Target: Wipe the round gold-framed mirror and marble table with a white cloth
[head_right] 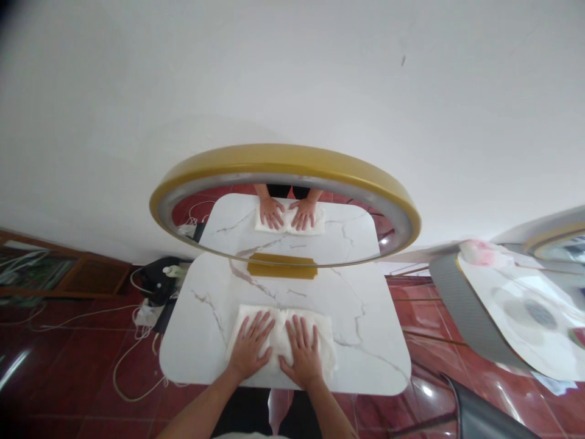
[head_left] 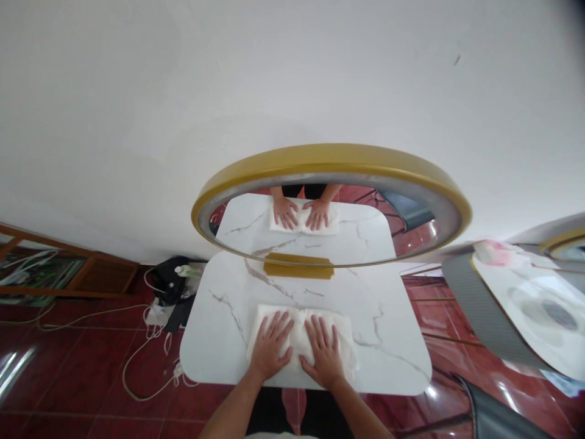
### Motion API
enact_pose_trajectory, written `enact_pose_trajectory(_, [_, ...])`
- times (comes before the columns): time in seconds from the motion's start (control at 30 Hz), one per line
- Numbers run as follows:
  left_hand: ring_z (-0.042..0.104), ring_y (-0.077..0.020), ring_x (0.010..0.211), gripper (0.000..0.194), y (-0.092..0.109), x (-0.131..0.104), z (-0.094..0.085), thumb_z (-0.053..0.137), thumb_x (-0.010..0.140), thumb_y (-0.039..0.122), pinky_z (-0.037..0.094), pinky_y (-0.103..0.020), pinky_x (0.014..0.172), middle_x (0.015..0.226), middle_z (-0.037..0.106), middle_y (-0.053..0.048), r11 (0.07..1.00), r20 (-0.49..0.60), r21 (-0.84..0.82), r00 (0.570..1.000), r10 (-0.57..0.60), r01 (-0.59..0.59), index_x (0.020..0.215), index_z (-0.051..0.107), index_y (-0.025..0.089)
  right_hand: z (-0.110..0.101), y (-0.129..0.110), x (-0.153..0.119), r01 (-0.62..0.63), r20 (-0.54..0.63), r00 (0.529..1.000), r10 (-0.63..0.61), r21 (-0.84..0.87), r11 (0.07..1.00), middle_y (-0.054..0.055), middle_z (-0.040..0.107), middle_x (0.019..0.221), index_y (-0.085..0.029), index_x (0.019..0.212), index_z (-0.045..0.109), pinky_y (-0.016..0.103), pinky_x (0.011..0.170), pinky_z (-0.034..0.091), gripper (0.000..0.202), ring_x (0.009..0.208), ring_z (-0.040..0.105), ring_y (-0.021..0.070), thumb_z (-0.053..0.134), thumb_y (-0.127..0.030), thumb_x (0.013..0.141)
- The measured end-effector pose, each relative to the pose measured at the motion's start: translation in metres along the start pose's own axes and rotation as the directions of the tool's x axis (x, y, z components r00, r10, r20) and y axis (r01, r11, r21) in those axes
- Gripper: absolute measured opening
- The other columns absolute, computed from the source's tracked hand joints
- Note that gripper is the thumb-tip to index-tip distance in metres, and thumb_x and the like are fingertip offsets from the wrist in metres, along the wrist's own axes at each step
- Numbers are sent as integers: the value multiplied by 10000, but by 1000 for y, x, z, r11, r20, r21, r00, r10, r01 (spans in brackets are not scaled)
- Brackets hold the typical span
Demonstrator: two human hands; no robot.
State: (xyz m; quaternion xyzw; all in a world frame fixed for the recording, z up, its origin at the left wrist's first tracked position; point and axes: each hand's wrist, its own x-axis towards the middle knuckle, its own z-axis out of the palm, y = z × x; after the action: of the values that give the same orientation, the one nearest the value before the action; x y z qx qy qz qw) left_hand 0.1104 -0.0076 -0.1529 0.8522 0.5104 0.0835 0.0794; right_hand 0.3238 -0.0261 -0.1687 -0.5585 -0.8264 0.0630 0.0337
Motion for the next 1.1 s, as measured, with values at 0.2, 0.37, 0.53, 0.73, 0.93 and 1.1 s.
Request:
enact_pose_trajectory(0.2, [206,-246,1393,653,-16,25,-2,459,849,403,87,-436,1131,1510,265,-16,997,-25,16,997,-75,75,1449,238,270,-3,9,43,31,-22,999,-31,19,999,95,170,1518,-202,1468,132,590,1086,63,807,1392,114,332,458,-509,796])
enact_pose_trajectory(0.37, [211,-248,1391,658,-25,44,-4,470,840,394,94,-444,1131,1508,269,-14,996,-32,11,995,-93,93,1446,246,271,-4,15,62,7,-23,1000,-6,30,1000,97,163,1520,-203,1470,120,590,1086,65,808,1394,115,326,463,-488,796])
enact_pose_trajectory(0.53, [201,-252,1394,666,-31,62,-4,479,832,397,103,-449,1131,1507,272,-19,996,-29,3,995,-93,93,1445,252,269,-4,18,75,-28,-30,999,29,34,999,89,159,1522,-202,1470,116,588,1087,59,800,1396,99,326,458,-476,801])
enact_pose_trajectory(0.73, [204,-254,1393,665,-38,76,-4,475,836,401,100,-456,1129,1508,269,-27,996,-27,-1,996,-89,89,1446,250,263,-4,22,88,-43,-25,999,44,27,999,92,148,1524,-192,1471,110,589,1088,51,800,1398,86,328,452,-482,808])
enact_pose_trajectory(0.93, [204,-258,1393,670,-39,79,-4,472,836,392,88,-459,1130,1511,262,-23,996,-4,-3,996,-89,89,1451,237,263,-5,24,91,-36,-18,999,36,29,999,94,151,1522,-194,1472,103,592,1086,55,799,1397,85,330,454,-470,809])
enact_pose_trajectory(1.1, [203,-259,1393,670,-39,78,-3,480,832,390,79,-457,1131,1509,266,-16,996,-13,3,996,-90,90,1448,244,272,-4,24,91,-41,-17,999,41,23,999,93,149,1522,-195,1472,95,590,1089,59,797,1397,86,331,450,-471,814])
